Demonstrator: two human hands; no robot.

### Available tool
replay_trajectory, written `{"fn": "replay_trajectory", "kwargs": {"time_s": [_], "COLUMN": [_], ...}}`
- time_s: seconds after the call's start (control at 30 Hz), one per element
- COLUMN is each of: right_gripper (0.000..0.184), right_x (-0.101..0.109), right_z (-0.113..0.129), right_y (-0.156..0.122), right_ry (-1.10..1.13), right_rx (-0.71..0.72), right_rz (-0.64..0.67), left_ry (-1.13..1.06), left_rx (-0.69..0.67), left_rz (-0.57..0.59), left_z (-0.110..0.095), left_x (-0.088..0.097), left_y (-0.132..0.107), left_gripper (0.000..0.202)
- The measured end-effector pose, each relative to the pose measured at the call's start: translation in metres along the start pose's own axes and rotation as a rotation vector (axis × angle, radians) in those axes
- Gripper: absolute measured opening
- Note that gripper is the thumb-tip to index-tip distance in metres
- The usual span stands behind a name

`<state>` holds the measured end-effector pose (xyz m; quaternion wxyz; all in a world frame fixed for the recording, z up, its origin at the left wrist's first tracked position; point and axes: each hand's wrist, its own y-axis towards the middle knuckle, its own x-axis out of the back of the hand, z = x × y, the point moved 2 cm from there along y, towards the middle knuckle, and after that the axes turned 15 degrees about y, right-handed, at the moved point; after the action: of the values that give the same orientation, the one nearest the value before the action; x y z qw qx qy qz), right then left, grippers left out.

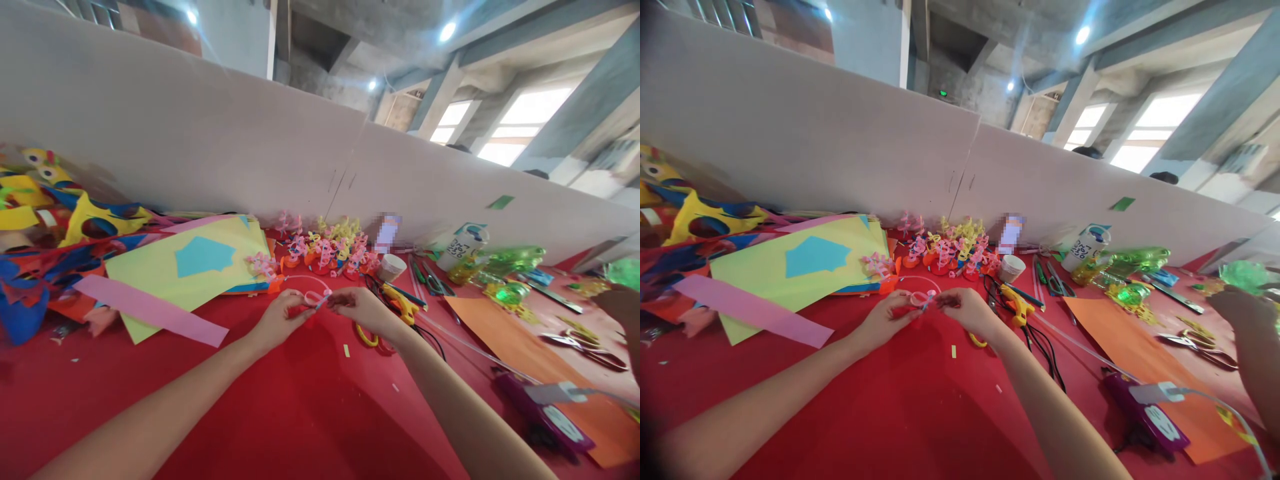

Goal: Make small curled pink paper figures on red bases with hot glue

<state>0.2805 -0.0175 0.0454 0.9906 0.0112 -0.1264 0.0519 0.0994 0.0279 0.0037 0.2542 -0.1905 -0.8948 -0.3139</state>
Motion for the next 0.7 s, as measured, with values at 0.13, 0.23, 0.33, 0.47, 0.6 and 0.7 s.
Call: {"fn": "replay_trajectory", "kwargs": {"time_s": [0.13, 0.23, 0.33, 0.47, 0.6, 0.7], "right_gripper": [0.017, 0.015, 0.016, 0.019, 0.018, 0.017], "right_x": [0.001, 0.0, -0.005, -0.013, -0.017, -0.018], "right_z": [0.01, 0.016, 0.016, 0.013, 0.012, 0.012], "right_y": [-0.011, -0.019, -0.023, -0.026, -0.026, -0.027], "right_ry": [-0.223, -0.342, -0.323, -0.241, -0.217, -0.157], "right_rx": [0.068, 0.183, 0.169, 0.091, 0.087, 0.077], "right_rz": [-0.113, -0.212, -0.242, -0.2, -0.193, -0.187], "left_ry": [-0.031, -0.073, -0.145, -0.293, -0.481, -0.56], "left_rx": [0.014, 0.055, 0.131, 0.216, 0.267, 0.281], "left_rz": [-0.001, 0.009, 0.049, 0.146, 0.21, 0.208], "left_z": [0.0, 0.001, 0.002, 0.0, -0.006, -0.01], "left_x": [0.001, 0.001, 0.0, -0.003, -0.004, -0.005], "left_y": [0.001, 0.001, 0.002, 0.003, 0.002, 0.001], "left_gripper": [0.009, 0.011, 0.016, 0.026, 0.032, 0.032]}}
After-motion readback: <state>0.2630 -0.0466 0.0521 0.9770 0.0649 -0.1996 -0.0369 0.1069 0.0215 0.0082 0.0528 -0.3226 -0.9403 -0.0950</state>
